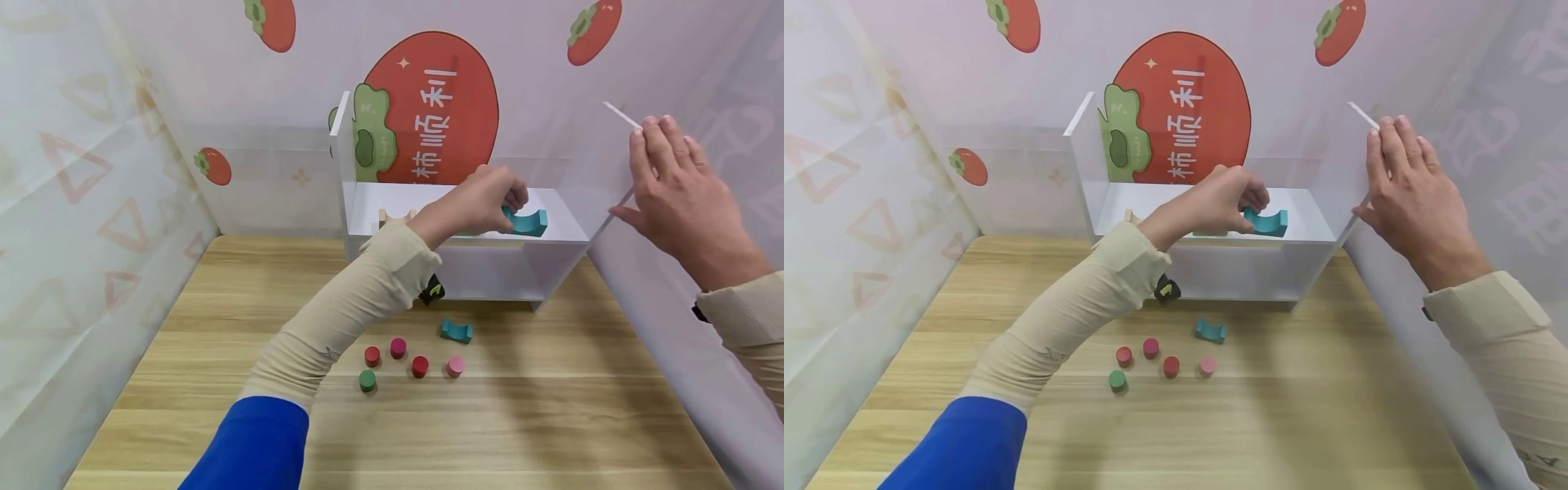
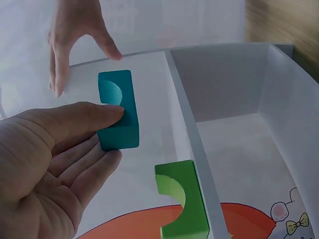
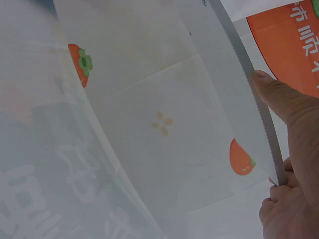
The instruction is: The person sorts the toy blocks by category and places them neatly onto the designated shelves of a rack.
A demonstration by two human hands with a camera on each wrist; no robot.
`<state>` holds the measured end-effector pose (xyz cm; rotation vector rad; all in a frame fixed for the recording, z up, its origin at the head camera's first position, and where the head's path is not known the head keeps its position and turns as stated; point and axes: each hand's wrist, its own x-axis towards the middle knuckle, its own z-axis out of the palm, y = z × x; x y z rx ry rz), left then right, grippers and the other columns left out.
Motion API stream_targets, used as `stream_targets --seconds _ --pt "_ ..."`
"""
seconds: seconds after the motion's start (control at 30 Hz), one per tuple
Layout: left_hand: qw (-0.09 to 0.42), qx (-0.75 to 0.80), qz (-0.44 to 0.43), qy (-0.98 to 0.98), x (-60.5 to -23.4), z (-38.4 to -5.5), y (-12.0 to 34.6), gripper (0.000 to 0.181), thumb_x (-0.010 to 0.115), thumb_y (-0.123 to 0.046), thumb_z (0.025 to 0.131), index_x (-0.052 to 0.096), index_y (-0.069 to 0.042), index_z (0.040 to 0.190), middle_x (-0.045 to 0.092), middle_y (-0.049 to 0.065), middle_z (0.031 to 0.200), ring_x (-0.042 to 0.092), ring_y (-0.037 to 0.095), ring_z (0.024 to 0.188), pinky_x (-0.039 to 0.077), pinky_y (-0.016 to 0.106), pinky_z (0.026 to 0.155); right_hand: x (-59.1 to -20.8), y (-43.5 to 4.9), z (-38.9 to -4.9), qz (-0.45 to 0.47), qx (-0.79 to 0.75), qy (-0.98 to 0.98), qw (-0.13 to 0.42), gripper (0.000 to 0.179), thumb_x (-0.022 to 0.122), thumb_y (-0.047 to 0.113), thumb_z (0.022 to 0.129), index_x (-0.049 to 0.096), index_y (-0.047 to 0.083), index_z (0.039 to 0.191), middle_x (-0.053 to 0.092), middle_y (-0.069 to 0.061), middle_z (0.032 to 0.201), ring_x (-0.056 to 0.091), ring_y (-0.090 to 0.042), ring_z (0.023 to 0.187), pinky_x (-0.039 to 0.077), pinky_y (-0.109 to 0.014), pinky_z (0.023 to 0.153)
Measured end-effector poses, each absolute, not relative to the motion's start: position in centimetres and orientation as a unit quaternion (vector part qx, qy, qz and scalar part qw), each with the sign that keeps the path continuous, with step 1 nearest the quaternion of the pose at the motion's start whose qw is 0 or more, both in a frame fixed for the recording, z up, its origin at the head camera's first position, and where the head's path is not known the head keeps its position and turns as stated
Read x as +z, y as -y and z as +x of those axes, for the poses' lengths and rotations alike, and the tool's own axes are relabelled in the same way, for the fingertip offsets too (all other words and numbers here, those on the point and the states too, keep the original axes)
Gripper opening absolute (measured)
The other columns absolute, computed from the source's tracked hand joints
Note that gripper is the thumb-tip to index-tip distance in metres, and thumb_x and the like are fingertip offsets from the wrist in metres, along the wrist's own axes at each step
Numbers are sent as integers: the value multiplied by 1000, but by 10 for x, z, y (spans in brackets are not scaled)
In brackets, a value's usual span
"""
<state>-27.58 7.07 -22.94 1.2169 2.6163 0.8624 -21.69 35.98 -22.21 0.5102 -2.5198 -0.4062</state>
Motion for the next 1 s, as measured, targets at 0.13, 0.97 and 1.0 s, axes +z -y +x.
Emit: stream_targets --seconds 0.13,0.97,1.0 --pt "68 284 390 -873 -232 -282 -82 39 82 -11 90 72 -2 127 74 9 129 71 12 113 55 17 101 -223 -360 -216 181 -161 934 261 122 93 11 75 11 -15 162 15 -37 170 15 -52 160 15 -61 131" --pt "75 221 381 -895 -251 -302 -95 37 75 -9 95 69 -3 131 72 7 130 65 14 116 54 24 104 -222 -363 -217 201 -140 934 261 117 90 13 78 13 -15 162 14 -35 171 12 -49 162 14 -61 132" --pt "71 218 384 -894 -251 -301 -96 37 75 -9 95 70 -3 131 72 7 129 64 14 114 54 23 103 -222 -363 -217 201 -139 934 261 117 90 13 78 14 -15 162 14 -35 171 12 -49 162 14 -61 132"
